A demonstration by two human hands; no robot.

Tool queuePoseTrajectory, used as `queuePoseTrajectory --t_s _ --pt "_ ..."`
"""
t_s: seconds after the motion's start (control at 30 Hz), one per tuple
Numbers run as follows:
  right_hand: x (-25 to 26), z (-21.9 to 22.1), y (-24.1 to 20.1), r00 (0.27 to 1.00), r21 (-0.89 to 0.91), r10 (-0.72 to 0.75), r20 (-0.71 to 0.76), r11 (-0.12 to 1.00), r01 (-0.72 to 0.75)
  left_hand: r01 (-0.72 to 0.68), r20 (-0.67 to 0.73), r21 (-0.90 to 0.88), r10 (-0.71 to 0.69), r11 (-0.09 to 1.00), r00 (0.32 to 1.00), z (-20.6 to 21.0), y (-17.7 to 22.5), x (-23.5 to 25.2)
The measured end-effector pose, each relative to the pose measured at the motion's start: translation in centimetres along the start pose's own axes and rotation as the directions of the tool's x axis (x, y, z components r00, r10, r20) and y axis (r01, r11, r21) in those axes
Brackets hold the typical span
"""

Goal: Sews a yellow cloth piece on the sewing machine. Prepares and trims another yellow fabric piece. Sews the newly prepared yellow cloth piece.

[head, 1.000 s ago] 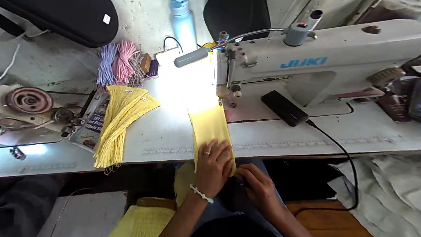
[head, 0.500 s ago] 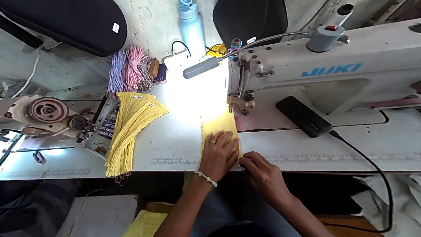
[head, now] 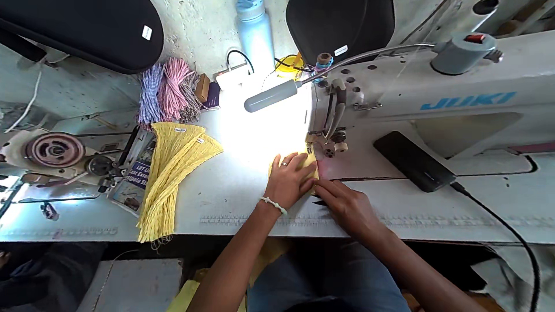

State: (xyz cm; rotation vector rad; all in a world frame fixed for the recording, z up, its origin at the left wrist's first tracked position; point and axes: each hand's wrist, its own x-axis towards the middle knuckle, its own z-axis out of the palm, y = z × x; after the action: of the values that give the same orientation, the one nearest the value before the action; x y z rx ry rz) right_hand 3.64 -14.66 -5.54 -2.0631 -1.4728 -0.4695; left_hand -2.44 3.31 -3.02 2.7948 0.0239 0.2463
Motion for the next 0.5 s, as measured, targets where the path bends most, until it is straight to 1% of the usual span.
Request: queuePoseTrajectory --t_s 0.1,0.17,0.27,0.37,0.5 --pt "0.9 0.1 0.6 0.999 -0.005 0.004 0.032 1.000 -0.004 -0.005 -0.045 -0.056 0.002 0.998 0.999 0.1 -1.1 1.0" --pt "1.5 0.1 1.0 0.998 -0.017 0.012 0.054 1.000 -0.012 0.017 -0.018 -0.079 -0.018 0.997 1.000 -0.4 -1.7 1.9" --pt "2.2 0.3 1.7 0.996 -0.004 0.034 0.084 0.999 -0.034 -0.009 0.021 -0.080 0.010 0.997 1.000 -0.8 -2.8 3.0" --pt "3.0 0.6 2.5 0.992 0.010 0.054 0.113 0.998 -0.055 0.018 0.080 -0.069 -0.012 0.997 0.997 -1.3 -3.2 4.2" --pt "3.8 1.3 3.7 0.992 0.003 0.075 0.099 0.997 -0.076 0.072 0.138 -0.060 -0.064 0.996 0.988 -1.9 -3.4 5.7"
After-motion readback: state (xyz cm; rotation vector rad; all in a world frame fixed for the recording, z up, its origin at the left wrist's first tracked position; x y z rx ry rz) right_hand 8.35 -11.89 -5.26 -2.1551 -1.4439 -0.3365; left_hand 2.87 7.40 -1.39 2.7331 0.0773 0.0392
